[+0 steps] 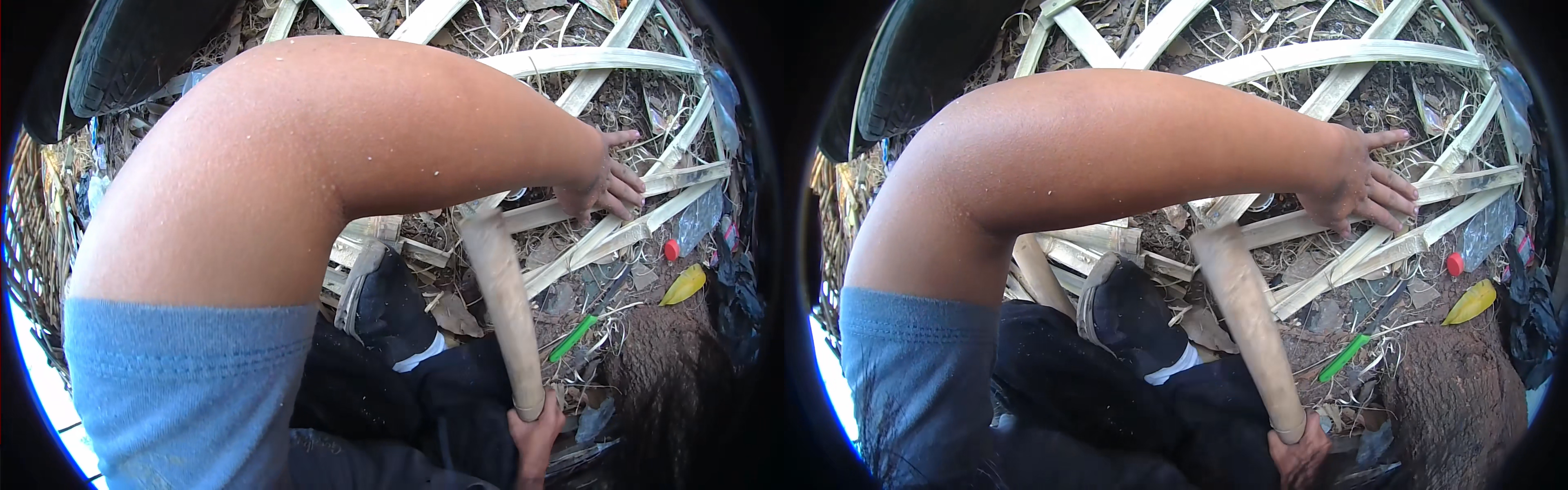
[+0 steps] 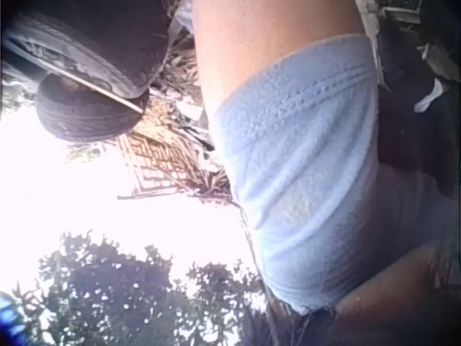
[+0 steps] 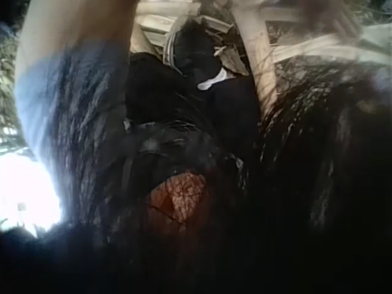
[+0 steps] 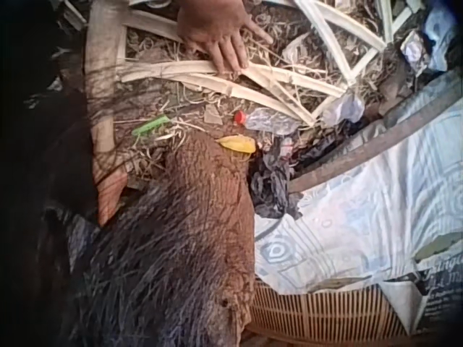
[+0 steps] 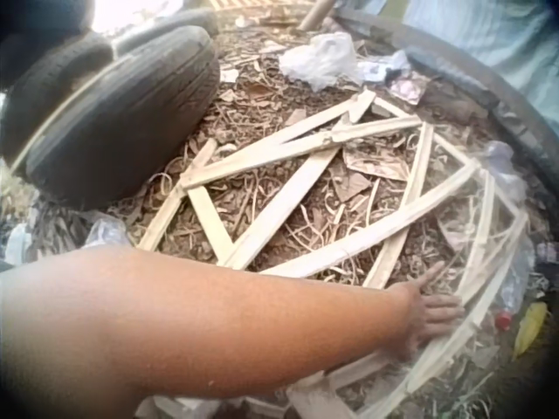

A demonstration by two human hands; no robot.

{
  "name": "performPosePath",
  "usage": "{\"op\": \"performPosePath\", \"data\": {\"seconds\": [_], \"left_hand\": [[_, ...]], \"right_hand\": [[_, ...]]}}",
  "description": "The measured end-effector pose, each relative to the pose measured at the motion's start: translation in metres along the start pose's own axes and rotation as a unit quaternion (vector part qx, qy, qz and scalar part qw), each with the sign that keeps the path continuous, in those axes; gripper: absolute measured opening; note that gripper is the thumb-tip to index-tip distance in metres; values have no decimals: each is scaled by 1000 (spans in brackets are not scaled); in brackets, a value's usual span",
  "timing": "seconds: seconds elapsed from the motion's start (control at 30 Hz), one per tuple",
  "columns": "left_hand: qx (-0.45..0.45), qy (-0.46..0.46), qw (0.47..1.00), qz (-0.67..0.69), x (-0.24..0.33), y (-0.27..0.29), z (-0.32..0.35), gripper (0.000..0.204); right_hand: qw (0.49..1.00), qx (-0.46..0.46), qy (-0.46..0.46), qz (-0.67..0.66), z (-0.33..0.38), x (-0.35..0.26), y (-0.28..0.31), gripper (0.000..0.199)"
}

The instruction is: The person hammers strips of bamboo onto a frame using a length of bamboo, then positions a small circular object on the frame by hand.

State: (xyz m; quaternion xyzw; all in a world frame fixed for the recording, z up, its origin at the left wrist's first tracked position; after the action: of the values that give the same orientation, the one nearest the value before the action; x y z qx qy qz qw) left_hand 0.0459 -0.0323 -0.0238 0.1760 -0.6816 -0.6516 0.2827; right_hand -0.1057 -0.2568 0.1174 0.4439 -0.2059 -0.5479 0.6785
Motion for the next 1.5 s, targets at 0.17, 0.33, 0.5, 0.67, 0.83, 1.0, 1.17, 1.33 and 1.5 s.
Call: {"op": "performPosePath", "data": {"seconds": [0.17,0.33,0.5,0.67,0.83,1.0,1.17,1.33,1.5], "left_hand": [[21,-9,1000,10,3,4,-4,62],[27,-7,1000,-8,3,3,-4,62],[27,-15,999,26,0,0,-1,61],[34,-16,999,23,-1,2,-1,62],[10,-3,1000,20,0,6,3,62],[17,-15,999,29,1,6,1,61],[17,-5,1000,20,-1,4,-2,61],[28,-7,999,28,-1,1,0,61],[16,-47,999,15,-14,-13,-9,73]], "right_hand": [[983,-88,-161,13,22,72,-10,49],[992,-29,-127,3,13,66,-5,47],[998,-41,-32,-43,17,52,-13,47],[997,-23,-65,45,1,63,-14,50],[1000,-22,-9,8,21,57,-7,46],[999,-16,-41,29,13,57,-9,46],[995,21,-68,69,6,58,-3,50],[999,-49,7,9,19,49,-4,49],[993,25,-95,-64,17,65,1,51]]}}
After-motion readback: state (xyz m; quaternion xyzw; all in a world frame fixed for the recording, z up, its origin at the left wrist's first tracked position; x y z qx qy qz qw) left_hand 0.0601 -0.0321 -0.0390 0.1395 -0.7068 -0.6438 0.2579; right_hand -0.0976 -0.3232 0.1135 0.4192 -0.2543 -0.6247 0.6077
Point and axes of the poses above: each hand's wrist, its own z-axis away from the middle knuckle, its own y-axis out of the back of the hand, x = y × z, the point moved 6 cm from there along -z, towards the middle knuckle, and after that the axes turned 10 degrees about -y, right-handed, at the moved point
